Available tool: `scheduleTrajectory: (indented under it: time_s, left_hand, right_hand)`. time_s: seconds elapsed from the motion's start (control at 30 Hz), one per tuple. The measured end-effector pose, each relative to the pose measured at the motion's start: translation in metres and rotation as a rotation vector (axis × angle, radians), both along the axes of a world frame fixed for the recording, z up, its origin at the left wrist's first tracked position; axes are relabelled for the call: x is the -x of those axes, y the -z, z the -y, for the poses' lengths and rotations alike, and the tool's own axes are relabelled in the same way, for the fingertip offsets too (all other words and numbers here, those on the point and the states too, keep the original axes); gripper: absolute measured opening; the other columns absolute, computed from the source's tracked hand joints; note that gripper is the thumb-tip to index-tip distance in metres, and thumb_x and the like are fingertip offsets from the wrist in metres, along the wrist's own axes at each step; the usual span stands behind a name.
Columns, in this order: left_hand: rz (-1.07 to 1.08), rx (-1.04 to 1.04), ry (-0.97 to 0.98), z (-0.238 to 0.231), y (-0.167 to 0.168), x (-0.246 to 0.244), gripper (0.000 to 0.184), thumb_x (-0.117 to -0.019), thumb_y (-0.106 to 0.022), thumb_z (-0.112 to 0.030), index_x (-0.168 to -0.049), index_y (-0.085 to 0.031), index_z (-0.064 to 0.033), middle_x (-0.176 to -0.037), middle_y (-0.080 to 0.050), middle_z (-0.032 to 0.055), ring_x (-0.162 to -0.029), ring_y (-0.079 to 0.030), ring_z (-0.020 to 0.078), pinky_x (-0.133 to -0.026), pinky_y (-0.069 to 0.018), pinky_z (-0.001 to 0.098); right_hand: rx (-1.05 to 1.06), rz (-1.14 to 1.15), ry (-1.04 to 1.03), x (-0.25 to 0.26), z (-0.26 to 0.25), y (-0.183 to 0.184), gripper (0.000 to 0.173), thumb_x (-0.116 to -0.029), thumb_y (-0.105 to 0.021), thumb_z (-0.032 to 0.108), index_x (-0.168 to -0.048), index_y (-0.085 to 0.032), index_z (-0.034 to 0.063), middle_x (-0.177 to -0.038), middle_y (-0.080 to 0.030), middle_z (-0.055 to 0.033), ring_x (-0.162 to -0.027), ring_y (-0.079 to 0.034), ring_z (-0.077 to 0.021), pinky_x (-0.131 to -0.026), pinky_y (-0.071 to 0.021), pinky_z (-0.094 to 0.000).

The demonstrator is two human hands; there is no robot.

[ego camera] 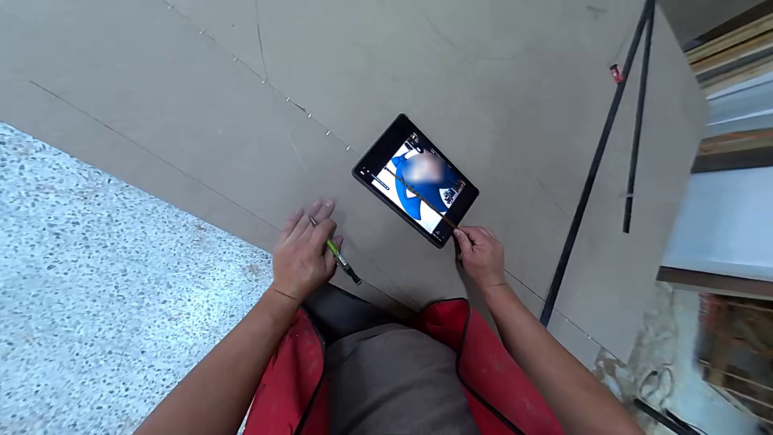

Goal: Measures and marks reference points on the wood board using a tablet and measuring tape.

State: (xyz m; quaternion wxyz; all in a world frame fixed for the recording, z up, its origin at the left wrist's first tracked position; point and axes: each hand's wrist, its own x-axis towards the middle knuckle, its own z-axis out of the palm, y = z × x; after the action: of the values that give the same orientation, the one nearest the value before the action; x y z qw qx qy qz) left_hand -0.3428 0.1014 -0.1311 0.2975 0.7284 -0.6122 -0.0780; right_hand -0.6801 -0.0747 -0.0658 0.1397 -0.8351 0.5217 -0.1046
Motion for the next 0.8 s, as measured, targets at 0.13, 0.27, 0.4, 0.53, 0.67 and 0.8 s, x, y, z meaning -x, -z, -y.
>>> scheduleTrajectory:
  time_s: [0.13,0.27,0.4,0.53,0.67,0.8]
  left_hand:
    - [0.005,0.021,-0.002,0.0000,0.0010,-0.0005,0.037,-0.1047,-0.047,-0.034,-0.117,-0.068,-0.0061,-0.154,-0.054,0.0060,-0.148,-0.044,0.0222,-0.126,-0.0295,0.0474]
    - [0.005,0.017,0.004,0.0004,0.0007,-0.0006,0.038,-0.1044,-0.047,-0.034,-0.118,-0.068,-0.0055,-0.155,-0.053,0.0060,-0.148,-0.043,0.0224,-0.126,-0.0290,0.0476]
    - [0.011,0.011,0.002,0.0000,0.0010,-0.0004,0.037,-0.1040,-0.048,-0.034,-0.118,-0.067,-0.0056,-0.155,-0.053,0.0057,-0.148,-0.043,0.0230,-0.126,-0.0293,0.0479]
    - [0.010,0.013,-0.001,0.0002,0.0015,-0.0003,0.038,-0.1042,-0.048,-0.035,-0.118,-0.067,-0.0059,-0.155,-0.053,0.0055,-0.148,-0.043,0.0228,-0.126,-0.0290,0.0477]
    - [0.010,0.010,-0.002,0.0002,-0.0001,-0.0002,0.038,-0.1040,-0.047,-0.035,-0.119,-0.067,-0.0058,-0.154,-0.054,0.0064,-0.148,-0.043,0.0240,-0.126,-0.0290,0.0478]
    - [0.007,0.011,-0.005,0.0003,0.0008,-0.0002,0.038,-0.1040,-0.047,-0.035,-0.119,-0.067,-0.0062,-0.155,-0.053,0.0054,-0.149,-0.043,0.0231,-0.126,-0.0285,0.0475]
  right_hand:
    - [0.014,0.009,-0.001,0.0011,0.0002,0.0028,0.026,-0.1040,-0.061,0.031,-0.100,-0.079,0.0137,-0.101,-0.077,-0.0007,-0.104,-0.070,-0.0155,-0.095,-0.0552,-0.0355]
    - [0.011,0.013,0.003,0.0002,-0.0001,0.0016,0.025,-0.1039,-0.061,0.031,-0.099,-0.079,0.0141,-0.100,-0.077,0.0001,-0.103,-0.069,-0.0146,-0.094,-0.0548,-0.0344]
    - [0.005,0.018,0.002,0.0010,0.0003,0.0025,0.027,-0.1042,-0.061,0.033,-0.099,-0.079,0.0148,-0.101,-0.077,0.0008,-0.104,-0.069,-0.0140,-0.094,-0.0549,-0.0338]
    - [0.003,0.022,0.003,0.0005,0.0004,0.0021,0.026,-0.1037,-0.061,0.032,-0.100,-0.079,0.0138,-0.101,-0.077,-0.0002,-0.103,-0.070,-0.0148,-0.095,-0.0547,-0.0346]
    - [0.008,0.015,-0.001,-0.0002,-0.0003,0.0009,0.025,-0.1038,-0.061,0.030,-0.100,-0.079,0.0139,-0.100,-0.076,0.0003,-0.101,-0.070,-0.0140,-0.093,-0.0550,-0.0338]
    - [0.016,0.012,-0.006,0.0004,-0.0002,0.0020,0.025,-0.1042,-0.060,0.030,-0.100,-0.079,0.0140,-0.100,-0.077,0.0004,-0.101,-0.070,-0.0144,-0.094,-0.0548,-0.0340]
